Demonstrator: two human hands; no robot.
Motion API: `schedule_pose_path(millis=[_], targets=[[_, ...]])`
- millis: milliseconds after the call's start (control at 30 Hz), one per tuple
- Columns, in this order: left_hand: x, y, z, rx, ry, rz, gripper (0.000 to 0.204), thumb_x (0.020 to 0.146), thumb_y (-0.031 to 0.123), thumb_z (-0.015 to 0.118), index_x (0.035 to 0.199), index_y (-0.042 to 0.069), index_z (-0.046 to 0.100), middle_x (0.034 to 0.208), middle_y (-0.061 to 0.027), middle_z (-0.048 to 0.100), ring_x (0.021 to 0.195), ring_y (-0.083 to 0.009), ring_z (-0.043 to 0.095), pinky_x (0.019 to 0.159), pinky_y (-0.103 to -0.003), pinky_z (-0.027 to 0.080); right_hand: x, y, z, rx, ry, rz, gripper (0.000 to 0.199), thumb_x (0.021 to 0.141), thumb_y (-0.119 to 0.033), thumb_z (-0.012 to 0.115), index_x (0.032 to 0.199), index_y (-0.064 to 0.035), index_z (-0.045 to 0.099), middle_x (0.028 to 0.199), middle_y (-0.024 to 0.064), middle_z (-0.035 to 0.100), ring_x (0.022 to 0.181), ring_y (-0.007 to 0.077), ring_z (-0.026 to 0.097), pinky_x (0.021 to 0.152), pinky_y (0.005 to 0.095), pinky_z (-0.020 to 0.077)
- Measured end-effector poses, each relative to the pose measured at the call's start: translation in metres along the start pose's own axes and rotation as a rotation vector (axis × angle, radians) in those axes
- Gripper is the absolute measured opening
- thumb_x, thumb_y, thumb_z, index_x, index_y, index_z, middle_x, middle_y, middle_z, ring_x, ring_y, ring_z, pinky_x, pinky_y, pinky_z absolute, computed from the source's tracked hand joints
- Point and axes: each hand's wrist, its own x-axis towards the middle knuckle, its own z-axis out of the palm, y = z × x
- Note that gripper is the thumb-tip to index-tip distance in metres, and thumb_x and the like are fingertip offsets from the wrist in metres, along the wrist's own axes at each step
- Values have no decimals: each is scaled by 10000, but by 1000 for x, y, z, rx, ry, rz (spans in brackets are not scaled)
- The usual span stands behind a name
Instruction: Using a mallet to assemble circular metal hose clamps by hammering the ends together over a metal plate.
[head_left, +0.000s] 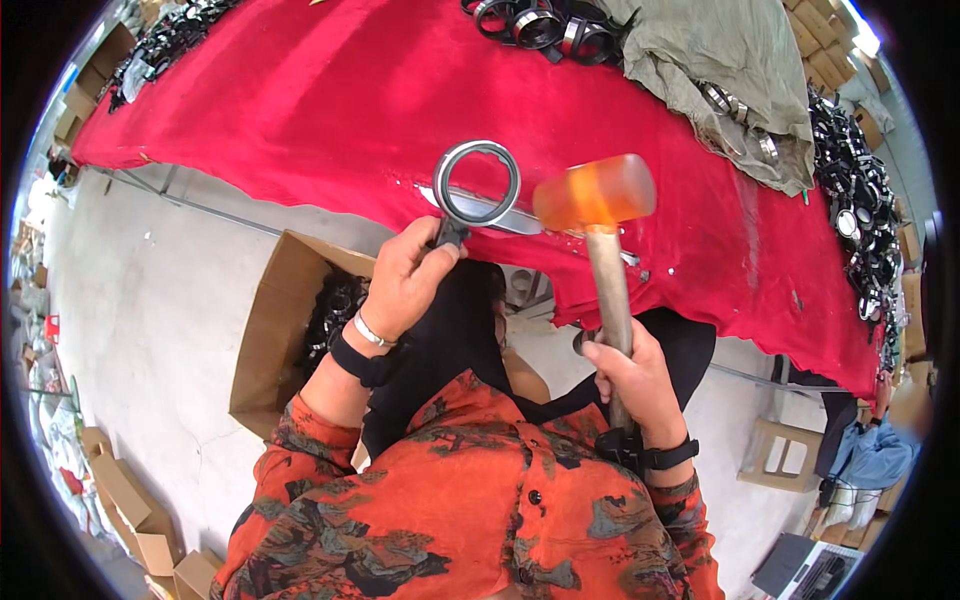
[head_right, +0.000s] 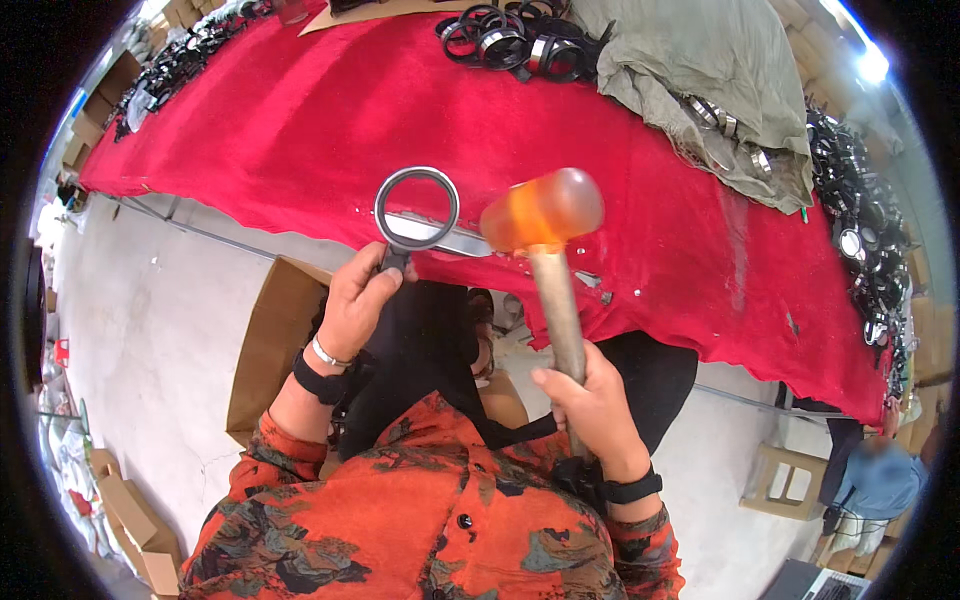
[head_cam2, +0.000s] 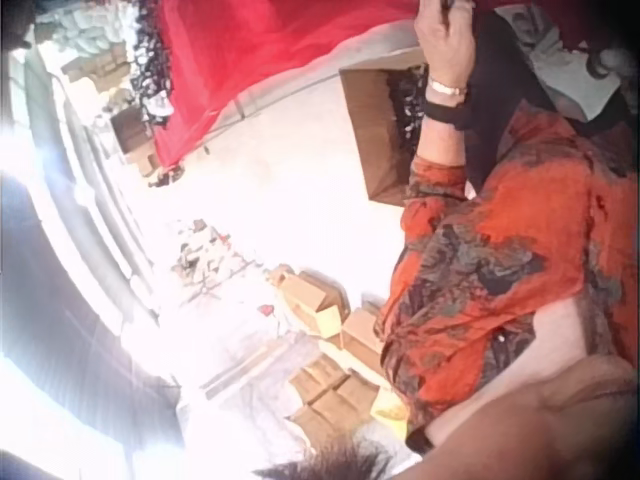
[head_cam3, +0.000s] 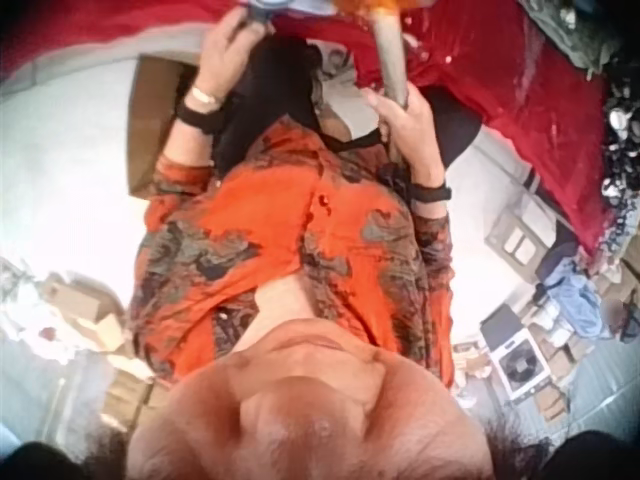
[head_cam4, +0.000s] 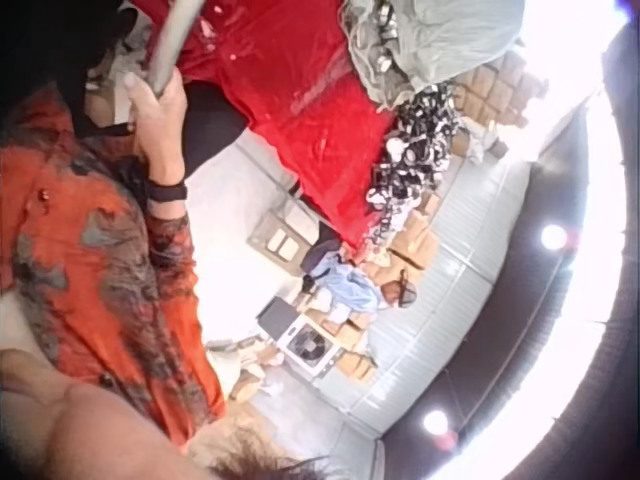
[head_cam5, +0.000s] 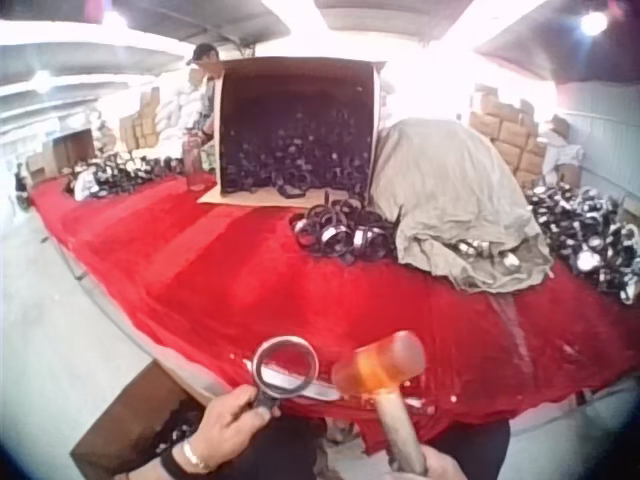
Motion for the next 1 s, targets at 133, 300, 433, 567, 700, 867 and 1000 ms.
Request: schedule_pose_path(millis=[133, 300, 433, 567, 700, 867, 1000], targets=[[-3, 16, -4, 363, -14, 436, 240, 755, 58, 533, 973, -32, 579, 860, -101, 549, 772, -167, 485, 702, -278, 397, -4, 15, -7, 210, -8, 41, 237, 835, -182, 669, 928, -29, 512, 617, -5, 486, 475, 72, 468, 427, 236, 409], [-11, 24, 0, 351, -34, 465, 319, 724, 26, 524, 1031, -37, 580, 944, -100, 571, 829, -199, 511, 765, -304, 408, -2, 18, -7, 207, -30, 16, 241, 841, -183, 664, 935, -27, 507, 623, -4, 488, 477, 74, 476, 429, 231, 410], [-17, 16, 6, 273, -74, 409, 317, 751, 30, 511, 1050, -55, 578, 1017, -91, 585, 910, -192, 537, 840, -298, 409, -2, 19, -7, 184, -43, -27, 241, 844, -179, 662, 941, -27, 501, 619, -7, 486, 468, 75, 478, 427, 229, 408], [-22, 15, 13, 12, -77, 206, 320, 809, 74, 481, 1086, -57, 576, 1035, -112, 609, 962, -194, 571, 904, -308, 408, -4, 18, -9, 183, -78, -17, 225, 839, -166, 647, 942, -37, 494, 617, 15, 500, 458, 93, 481, 430, 238, 405], [-18, 10, 16, -135, -81, 156, 274, 852, 110, 456, 1055, -31, 573, 1008, -124, 632, 935, -198, 594, 879, -326, 442, -5, 14, -10, 184, -78, 7, 226, 840, -161, 647, 950, -34, 495, 614, 9, 493, 462, 90, 480, 431, 234, 405], [-12, -10, 19, -293, -84, -5, 201, 930, 147, 432, 999, -8, 540, 950, -111, 623, 886, -180, 593, 812, -324, 477, -5, -15, -10, 130, -47, -86, 296, 839, -185, 677, 1013, -4, 520, 634, -16, 482, 487, 52, 448, 434, 224, 371], [-6, -21, 19, -357, -129, -262, 218, 977, 218, 433, 1026, 18, 505, 893, -95, 600, 797, -159, 591, 734, -315, 514, 3, -43, 4, 31, 29, -193, 351, 822, -237, 704, 1034, -11, 537, 689, 10, 525, 552, 42, 453, 479, 223, 379]])
